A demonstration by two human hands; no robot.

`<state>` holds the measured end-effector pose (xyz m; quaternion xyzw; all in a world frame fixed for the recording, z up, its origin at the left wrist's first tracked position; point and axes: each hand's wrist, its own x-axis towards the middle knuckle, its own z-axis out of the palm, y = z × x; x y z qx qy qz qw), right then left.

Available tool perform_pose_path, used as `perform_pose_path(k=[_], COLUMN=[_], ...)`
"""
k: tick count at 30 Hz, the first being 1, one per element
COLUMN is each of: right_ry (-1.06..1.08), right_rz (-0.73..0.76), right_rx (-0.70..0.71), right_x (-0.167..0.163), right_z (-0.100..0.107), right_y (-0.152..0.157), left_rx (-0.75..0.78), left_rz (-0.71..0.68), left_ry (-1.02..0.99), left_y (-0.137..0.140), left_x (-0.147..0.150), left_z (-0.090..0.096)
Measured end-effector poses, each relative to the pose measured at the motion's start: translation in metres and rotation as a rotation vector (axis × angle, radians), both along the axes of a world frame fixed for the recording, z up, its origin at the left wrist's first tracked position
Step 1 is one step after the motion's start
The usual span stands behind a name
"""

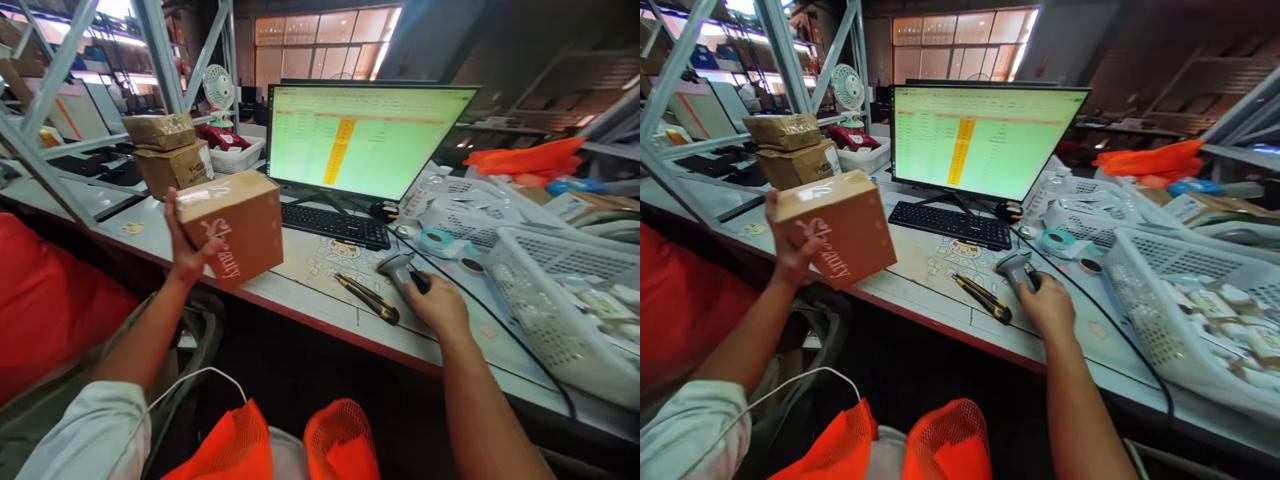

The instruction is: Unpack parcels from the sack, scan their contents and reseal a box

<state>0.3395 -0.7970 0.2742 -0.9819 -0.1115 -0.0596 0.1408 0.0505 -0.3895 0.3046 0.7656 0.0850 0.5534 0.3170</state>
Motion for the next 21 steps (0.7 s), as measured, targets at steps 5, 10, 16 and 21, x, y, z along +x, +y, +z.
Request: perform_pose_path(k=[5,10,16,21], right_ry=[-0.046,0.035,0.099,0.367], right_rz=[0.021,0.018,-0.008,0.389], right_rx=[-0.080,-0.175,-0.113,0.124], right_x=[0.000,0.000,0.008,-0.010], right_z=[-0.008,-0.008,0.020,0.121], right_y=[0.005,0.026,0.041,0.036], left_rx=[0.613,0.950,1.028,1.059], left_rz=[-0.077,-0.241,-0.229,-0.201], left_ry=[0.125,0.202,0.236,0.208], left_y=[-0.071,-0.115,-0.129,-0.129], left_x=[0.066,0.054,0.046,0.047], left_z=[-0.037,-0.091,-0.108,-0.104])
